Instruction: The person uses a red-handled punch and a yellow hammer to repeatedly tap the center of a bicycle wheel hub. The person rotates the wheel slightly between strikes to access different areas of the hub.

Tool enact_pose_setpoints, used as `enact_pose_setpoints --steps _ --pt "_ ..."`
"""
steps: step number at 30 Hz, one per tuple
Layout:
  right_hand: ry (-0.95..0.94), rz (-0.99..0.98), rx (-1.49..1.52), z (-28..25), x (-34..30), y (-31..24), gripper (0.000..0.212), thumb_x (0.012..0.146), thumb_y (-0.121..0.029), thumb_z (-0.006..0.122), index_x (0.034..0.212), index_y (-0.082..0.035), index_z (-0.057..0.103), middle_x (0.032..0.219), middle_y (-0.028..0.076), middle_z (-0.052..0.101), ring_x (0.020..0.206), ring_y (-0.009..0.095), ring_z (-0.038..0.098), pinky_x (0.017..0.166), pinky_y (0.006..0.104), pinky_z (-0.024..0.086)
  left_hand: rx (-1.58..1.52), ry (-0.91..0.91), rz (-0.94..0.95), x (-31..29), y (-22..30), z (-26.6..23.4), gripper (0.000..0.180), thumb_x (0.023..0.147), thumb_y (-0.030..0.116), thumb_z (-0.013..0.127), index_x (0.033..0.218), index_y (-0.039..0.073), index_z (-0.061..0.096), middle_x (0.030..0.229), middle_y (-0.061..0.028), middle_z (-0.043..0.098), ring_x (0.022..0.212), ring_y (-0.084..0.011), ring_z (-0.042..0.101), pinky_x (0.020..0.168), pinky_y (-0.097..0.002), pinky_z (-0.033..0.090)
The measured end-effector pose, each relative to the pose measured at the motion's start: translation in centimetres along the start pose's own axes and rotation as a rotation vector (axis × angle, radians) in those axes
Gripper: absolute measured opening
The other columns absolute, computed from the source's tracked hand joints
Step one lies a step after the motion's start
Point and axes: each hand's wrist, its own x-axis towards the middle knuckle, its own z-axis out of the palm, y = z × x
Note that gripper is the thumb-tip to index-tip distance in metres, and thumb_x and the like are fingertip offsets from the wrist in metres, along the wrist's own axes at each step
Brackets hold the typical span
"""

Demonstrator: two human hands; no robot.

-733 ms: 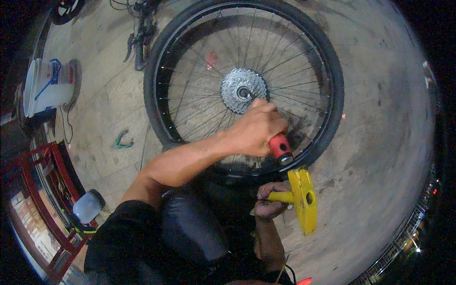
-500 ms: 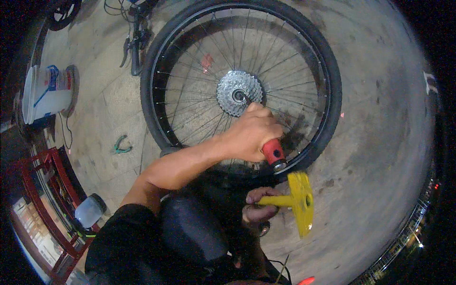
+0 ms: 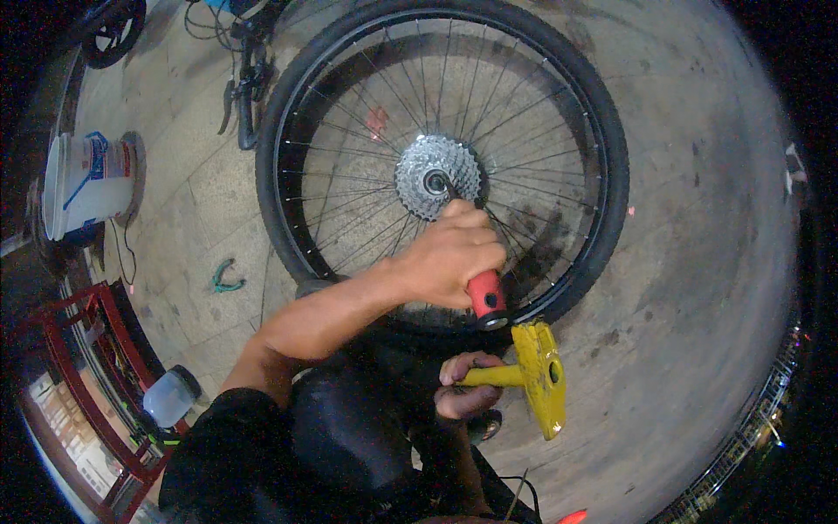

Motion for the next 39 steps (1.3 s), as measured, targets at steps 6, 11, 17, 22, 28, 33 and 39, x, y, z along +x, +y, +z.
enact_pose_setpoints --steps 6,11,17,22,28,33,39 --pt "0.023 -0.077 0.029 0.3 0.4 0.9 0.062 0.088 -0.066 0.051 0.082 -0.004 0.048 0.06 0.004 0.046 0.045 0.014 0.044 0.04 0.0247 0.035 0.0 0.041 -0.014 1.0 0.7 0.0 0.025 0.059 0.024 0.069 0.072 0.012 0.051 0.073 -0.0041 0.053 0.079 -0.0274 0.052 0.074 -0.0406 0.036" --pt "-0.368 -0.116 0.111 -4.6 0.3 3.8 0.063 0.087 -0.067 0.052 0.082 -0.003 0.048 0.059 0.003 0.046 0.044 0.013 0.043 0.039 0.0235 0.035 -0.012 0.09 -0.002 1.0 0.2 0.3 0.03 0.059 0.029 0.072 0.078 0.014 0.054 0.075 -0.0046 0.053 0.078 -0.0288 0.053 0.072 -0.0416 0.036" --pt "-0.372 -0.121 0.159 -4.8 0.5 4.2 0.055 0.089 -0.057 0.056 0.088 -0.003 0.047 0.06 0.003 0.046 0.046 0.012 0.043 0.04 0.0234 0.036 -0.06 0.088 -0.006 0.7 -0.1 -0.3 0.032 0.059 0.031 0.073 0.08 0.014 0.055 0.076 -0.0045 0.053 0.078 -0.0296 0.053 0.072 -0.042 0.036" --pt "-0.129 -0.091 -0.043 -0.1 0.4 0.0 0.057 0.087 -0.059 0.058 0.091 -0.003 0.047 0.065 0.003 0.048 0.048 0.012 0.044 0.041 0.0248 0.037 -0.06 0.087 -0.005 0.0 -0.1 -0.5 0.033 0.059 0.031 0.073 0.08 0.013 0.055 0.077 -0.0047 0.054 0.079 -0.03 0.054 0.073 -0.0421 0.037" --pt "0.195 -0.2 0.225 1.1 0.2 0.5 0.05 0.087 -0.053 0.057 0.089 -0.004 0.048 0.065 0.003 0.048 0.049 0.014 0.045 0.042 0.0236 0.038 -0.1 0.118 0.011 0.2 -0.2 -0.3 0.034 0.059 0.031 0.073 0.082 0.012 0.056 0.078 -0.0054 0.055 0.08 -0.0301 0.054 0.074 -0.0428 0.037" --pt "-0.119 -0.033 -0.214 0.8 0.4 -2.0 0.048 0.09 -0.052 0.053 0.077 -0.005 0.048 0.059 0.003 0.043 0.048 0.014 0.044 0.042 0.0239 0.036 -0.051 0.117 0.011 0.5 -0.1 0.2 0.037 0.057 0.034 0.074 0.082 0.012 0.057 0.078 -0.0061 0.055 0.079 -0.0296 0.053 0.073 -0.0432 0.037" --pt "-0.058 -0.107 -0.209 0.1 0.2 -1.6 0.048 0.091 -0.051 0.05 0.082 -0.004 0.046 0.059 0.003 0.044 0.047 0.013 0.044 0.042 0.0237 0.036 0.015 0.07 -0.027 0.7 0.3 0.0 0.037 0.055 0.034 0.074 0.079 0.012 0.056 0.076 -0.0053 0.055 0.077 -0.0292 0.052 0.073 -0.0424 0.037"
